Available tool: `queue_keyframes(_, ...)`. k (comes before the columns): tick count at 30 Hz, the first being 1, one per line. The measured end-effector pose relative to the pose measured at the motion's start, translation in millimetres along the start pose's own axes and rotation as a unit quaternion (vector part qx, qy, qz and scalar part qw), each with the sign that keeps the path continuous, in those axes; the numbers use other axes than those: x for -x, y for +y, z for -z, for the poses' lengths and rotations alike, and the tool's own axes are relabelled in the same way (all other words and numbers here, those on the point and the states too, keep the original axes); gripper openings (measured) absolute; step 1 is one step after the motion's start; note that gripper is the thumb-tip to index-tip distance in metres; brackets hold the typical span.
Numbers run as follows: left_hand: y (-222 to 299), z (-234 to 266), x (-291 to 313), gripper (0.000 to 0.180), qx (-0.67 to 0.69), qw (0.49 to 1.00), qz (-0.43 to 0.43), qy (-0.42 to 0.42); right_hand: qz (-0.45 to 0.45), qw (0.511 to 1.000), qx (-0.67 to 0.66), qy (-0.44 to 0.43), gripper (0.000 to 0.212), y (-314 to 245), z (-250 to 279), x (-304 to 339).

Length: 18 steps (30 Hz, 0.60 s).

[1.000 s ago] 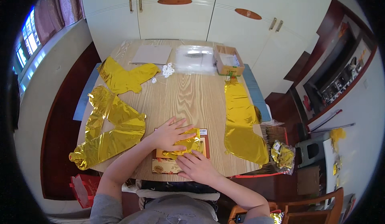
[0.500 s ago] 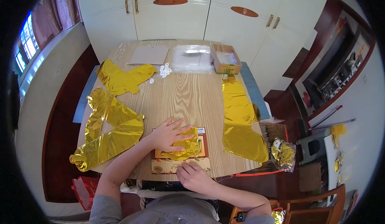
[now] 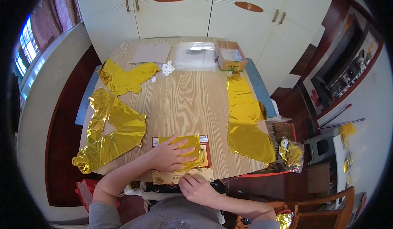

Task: Manual folding and packaging of gold foil sheets using a cardboard template.

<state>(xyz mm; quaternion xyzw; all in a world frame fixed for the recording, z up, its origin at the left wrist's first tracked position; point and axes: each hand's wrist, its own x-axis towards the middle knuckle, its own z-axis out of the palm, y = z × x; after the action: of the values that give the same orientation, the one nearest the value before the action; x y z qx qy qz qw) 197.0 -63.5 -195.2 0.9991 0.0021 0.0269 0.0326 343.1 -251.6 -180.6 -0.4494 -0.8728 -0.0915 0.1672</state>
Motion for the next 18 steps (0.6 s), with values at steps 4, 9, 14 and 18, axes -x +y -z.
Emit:
queue_keyframes(4, 9, 2, 7, 0.053, 0.051, 0.999, 0.006, -0.006, 0.009, 0.999, -0.046, -0.007, 0.029, 6, 0, -1)
queue_keyframes(9, 7, 5, 6, 0.052, 0.033, 0.998, 0.001, -0.053, -0.070, 0.991, -0.116, -0.023, 0.027, 66, -5, -13)
queue_keyframes(14, 7, 3, 6, 0.053, 0.049, 0.999, -0.005, -0.009, -0.122, 0.989, -0.045, 0.065, 0.027, 119, -30, -25)
queue_keyframes(18, 6, 2, 6, 0.054, 0.047, 0.999, -0.001, -0.009, -0.145, 0.989, -0.005, 0.035, 0.028, 122, -38, -27)
